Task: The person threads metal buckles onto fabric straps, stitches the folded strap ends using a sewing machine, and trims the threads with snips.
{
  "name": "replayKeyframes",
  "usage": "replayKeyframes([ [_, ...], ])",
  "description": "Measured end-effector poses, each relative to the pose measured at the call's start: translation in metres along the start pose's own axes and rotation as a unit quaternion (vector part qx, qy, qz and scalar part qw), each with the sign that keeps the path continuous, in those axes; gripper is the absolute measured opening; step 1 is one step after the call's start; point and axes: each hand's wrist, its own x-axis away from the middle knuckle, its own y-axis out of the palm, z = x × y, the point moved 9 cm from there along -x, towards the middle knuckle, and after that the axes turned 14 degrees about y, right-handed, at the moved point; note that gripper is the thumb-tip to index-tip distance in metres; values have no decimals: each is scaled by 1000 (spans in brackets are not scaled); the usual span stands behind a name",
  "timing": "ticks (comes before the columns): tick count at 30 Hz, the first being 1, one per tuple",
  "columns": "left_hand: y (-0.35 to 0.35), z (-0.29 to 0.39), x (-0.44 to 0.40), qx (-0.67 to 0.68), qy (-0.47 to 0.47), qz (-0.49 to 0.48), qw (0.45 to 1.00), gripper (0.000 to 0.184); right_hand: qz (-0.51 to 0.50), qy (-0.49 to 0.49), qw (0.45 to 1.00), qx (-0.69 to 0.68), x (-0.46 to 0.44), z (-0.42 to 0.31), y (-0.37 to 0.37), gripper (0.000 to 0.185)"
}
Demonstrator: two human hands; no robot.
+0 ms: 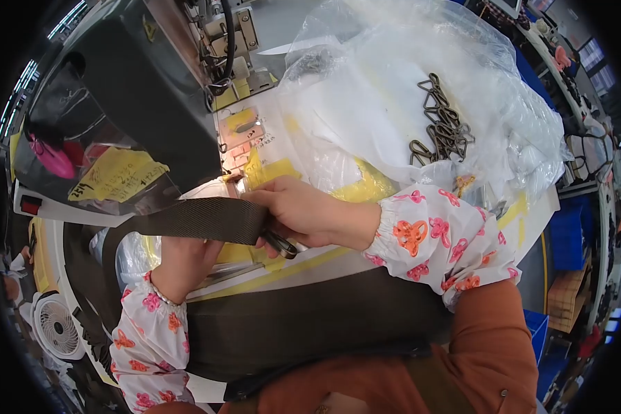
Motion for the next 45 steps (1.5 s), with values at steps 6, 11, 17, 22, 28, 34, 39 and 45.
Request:
replayKeyframes([
  [6, 5, 5, -3, -128, 88, -18, 988, 30, 6, -82, 997, -6, 1, -9, -15, 24],
  [11, 28, -5, -6, -199, 59, -87, 974, 26, 180, -297, 875, 336, 29, -35, -16, 40],
  [17, 27, 8, -19, -172, 98, -107, 974, 29, 213, -377, 773, 463, 23, -64, -21, 33],
  [22, 21, 0, -16, -85, 38, -98, 991, 26, 203, -430, 707, 523, 22, -65, -8, 36],
  [28, 31, -24, -8, 88, -54, -117, 988, 32, 235, -440, 642, 582, 24, -58, -7, 38],
  [34, 29, -14, 4, -35, -12, -156, 987, 30, 311, -426, 517, 674, 21, -49, 19, 33],
  [39, 30, -12, 1, -30, -6, -145, 989, 29, 240, -556, 455, 653, 39, -29, 31, 29],
  [45, 32, 4, 7, -59, -17, -188, 980, 29, 259, -523, 432, 687, 31, -23, 41, 27],
])
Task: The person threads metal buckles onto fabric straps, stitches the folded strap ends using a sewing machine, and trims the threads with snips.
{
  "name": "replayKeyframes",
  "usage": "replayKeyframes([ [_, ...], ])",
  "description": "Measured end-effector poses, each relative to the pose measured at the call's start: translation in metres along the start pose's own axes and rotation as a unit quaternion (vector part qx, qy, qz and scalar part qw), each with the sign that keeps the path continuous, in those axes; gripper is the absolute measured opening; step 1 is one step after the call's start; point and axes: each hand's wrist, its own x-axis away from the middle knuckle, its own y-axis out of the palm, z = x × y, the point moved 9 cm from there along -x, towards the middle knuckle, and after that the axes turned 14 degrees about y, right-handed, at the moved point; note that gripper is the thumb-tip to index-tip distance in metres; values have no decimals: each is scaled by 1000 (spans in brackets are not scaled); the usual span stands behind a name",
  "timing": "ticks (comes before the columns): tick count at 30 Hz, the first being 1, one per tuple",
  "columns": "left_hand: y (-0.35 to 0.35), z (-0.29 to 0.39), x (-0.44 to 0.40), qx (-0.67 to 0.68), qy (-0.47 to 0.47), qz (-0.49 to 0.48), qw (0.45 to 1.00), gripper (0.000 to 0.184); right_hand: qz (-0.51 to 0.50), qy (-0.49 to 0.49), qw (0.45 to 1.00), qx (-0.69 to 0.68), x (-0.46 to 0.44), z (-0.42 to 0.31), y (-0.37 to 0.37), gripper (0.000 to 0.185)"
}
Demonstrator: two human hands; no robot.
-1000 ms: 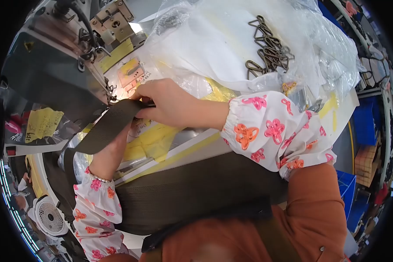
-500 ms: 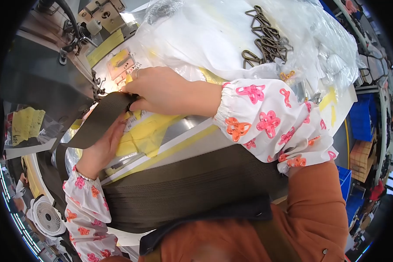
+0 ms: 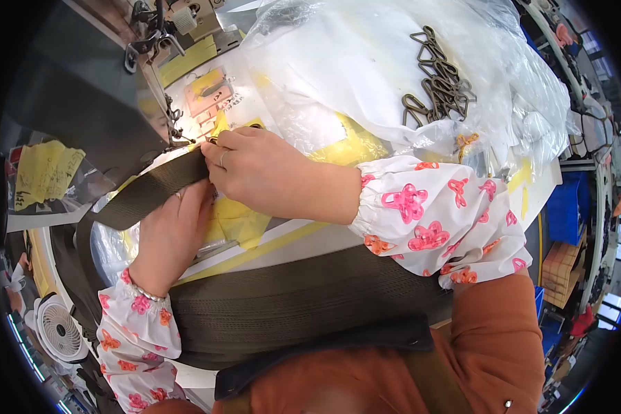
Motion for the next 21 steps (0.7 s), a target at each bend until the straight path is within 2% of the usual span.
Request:
replayKeyframes([
  [1, -6, 10, -1, -33, 46, 7, 998, 29, -9, 2, 1000, 4, -1, -1, -1, 27],
  [4, -38, 37, 0, -98, 163, 131, 973, 31, -17, 8, 1000, 12, -2, 1, 1, 26],
  [7, -22, 11, -1, -157, 101, 69, 980, 30, -27, 9, 999, 21, -1, 1, 3, 26],
  [11, -17, -9, -5, -70, 115, 91, 987, 28, -40, 8, 999, 32, 0, 5, 4, 27],
  [14, -13, -14, -3, -42, 108, 121, 986, 26, 44, 17, 998, 46, 1, 6, -4, 20],
  [18, -14, -16, -2, -42, 94, 129, 986, 29, -26, 5, 997, 67, 2, 7, 6, 26],
  [20, -12, -17, -5, -27, 89, 90, 992, 32, -73, 2, 992, 100, 1, 3, 9, 26],
  [21, -14, -18, -6, -29, 88, 73, 993, 33, -65, 5, 993, 102, 2, 1, 8, 26],
])
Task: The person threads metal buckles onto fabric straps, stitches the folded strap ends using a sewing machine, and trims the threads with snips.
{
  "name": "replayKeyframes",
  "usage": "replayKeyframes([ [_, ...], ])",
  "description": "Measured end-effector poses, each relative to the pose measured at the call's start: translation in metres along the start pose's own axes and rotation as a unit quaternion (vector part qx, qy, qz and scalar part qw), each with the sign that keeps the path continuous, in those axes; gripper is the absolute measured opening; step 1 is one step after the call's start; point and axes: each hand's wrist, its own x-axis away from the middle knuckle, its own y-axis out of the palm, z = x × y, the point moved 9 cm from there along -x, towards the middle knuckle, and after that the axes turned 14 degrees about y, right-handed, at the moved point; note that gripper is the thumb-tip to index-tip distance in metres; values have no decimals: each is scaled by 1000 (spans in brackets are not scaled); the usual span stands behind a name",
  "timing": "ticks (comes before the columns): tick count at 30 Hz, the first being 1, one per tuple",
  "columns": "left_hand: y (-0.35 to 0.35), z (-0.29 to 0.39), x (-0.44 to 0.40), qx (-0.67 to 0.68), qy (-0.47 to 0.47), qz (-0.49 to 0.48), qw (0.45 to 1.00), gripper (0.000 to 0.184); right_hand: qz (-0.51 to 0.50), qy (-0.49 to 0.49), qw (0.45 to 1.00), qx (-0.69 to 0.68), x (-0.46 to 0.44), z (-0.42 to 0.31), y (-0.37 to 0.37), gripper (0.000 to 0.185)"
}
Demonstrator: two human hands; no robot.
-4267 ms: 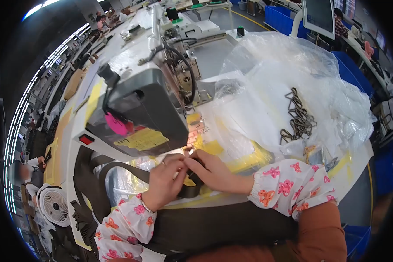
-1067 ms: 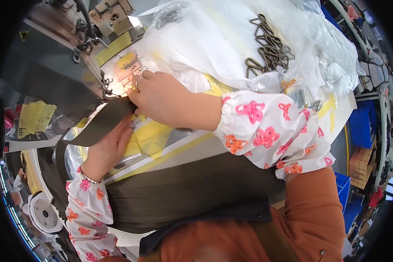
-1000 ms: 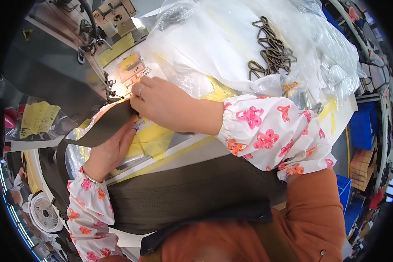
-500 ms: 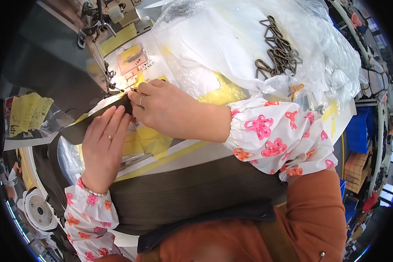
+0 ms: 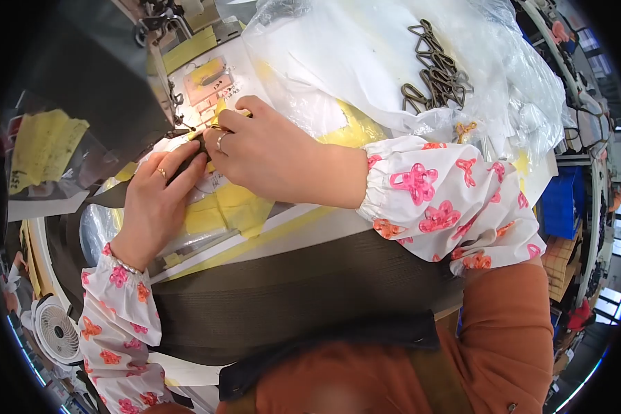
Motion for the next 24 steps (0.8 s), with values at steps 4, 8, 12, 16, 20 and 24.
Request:
replayKeyframes([
  [4, -4, -4, 12, -3, -34, 41, 999, 35, 66, 15, 998, -10, -1, 0, -6, 24],
  [8, 1, -13, 9, 27, -75, 18, 997, 35, 68, 5, 996, -54, -1, 6, -4, 23],
  [12, 1, -13, 10, 52, -78, 47, 994, 29, 13, 10, 1000, -26, 1, 4, -1, 23],
  [16, -2, -20, 15, 92, -90, 82, 988, 23, 13, 9, 999, -37, -3, 7, -3, 24],
  [20, -1, -20, 16, 111, -106, 68, 986, 25, 41, 18, 998, -32, -4, 8, -13, 23],
  [24, 5, -23, 13, 141, -111, 26, 983, 26, -2, -1, 1000, 9, -2, 4, -4, 23],
])
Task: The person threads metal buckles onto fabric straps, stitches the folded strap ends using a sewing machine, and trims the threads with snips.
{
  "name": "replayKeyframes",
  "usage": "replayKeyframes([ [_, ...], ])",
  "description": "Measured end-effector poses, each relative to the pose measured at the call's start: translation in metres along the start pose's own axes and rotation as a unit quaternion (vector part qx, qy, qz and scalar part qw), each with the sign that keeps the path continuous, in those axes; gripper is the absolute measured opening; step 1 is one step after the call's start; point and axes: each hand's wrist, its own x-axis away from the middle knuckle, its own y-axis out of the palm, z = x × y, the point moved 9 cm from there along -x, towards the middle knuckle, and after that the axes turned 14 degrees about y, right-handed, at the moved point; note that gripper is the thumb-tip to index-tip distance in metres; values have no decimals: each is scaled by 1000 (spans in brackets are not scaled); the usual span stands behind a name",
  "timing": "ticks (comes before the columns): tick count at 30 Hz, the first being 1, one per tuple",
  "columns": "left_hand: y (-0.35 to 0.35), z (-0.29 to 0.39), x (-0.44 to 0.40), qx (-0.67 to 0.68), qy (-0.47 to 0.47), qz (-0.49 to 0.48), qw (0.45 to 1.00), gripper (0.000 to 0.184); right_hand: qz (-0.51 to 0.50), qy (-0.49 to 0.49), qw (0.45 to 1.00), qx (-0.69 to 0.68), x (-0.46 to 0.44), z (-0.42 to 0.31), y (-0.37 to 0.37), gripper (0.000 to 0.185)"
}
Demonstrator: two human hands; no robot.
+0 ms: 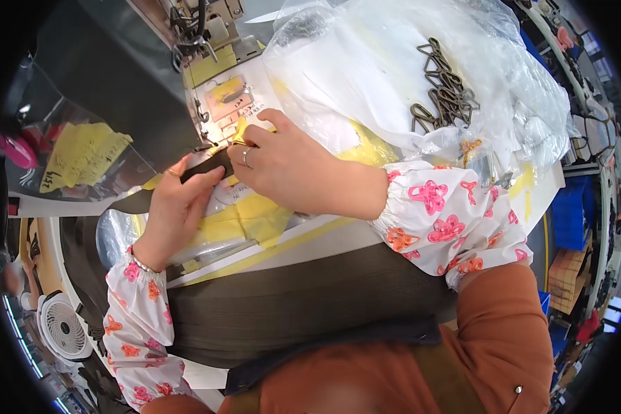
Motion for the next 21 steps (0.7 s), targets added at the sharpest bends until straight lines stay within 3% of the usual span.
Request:
replayKeyframes([
  [7, 4, 0, 2, -63, -29, -77, 995, 26, -1, 12, 1000, -29, -2, 3, -5, 21],
  [21, 0, -7, 1, -26, -27, -13, 999, 26, 1, 15, 1000, 6, -4, 8, -3, 15],
])
